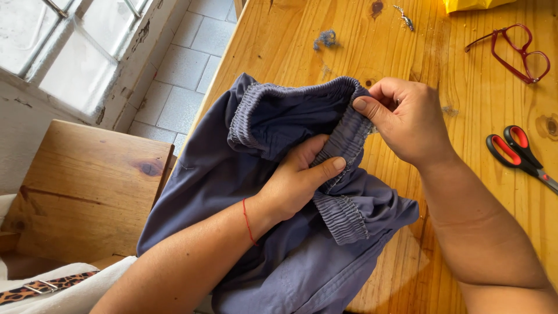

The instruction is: Threading a drawstring through the waistband of a pair of shorts using a safety pin.

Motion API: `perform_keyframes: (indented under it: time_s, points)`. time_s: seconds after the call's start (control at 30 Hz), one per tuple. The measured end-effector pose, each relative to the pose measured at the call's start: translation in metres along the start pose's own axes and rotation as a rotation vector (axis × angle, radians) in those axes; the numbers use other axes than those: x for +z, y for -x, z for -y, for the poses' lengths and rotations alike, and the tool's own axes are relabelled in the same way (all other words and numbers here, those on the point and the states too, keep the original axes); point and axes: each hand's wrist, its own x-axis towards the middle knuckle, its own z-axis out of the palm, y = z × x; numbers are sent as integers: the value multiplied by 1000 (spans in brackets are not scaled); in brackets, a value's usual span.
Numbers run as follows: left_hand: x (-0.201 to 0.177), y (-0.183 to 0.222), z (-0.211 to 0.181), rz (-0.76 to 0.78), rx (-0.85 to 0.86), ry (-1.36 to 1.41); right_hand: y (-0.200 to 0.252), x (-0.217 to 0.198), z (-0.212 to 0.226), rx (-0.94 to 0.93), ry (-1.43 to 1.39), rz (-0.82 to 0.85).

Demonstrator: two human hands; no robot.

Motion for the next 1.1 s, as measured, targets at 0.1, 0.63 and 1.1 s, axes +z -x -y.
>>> perform_keyframes:
  time_s: [0.1, 0.63, 1.1]
  points:
    - [-2, -1, 7, 6, 12, 25, 1, 0, -3, 12, -20, 18]
    - [-4, 4, -20, -100, 78, -179, 12, 7, 22, 27, -105, 79]
    - [18, 14, -42, -14, 374, -423, 8, 17, 11, 97, -174, 115]
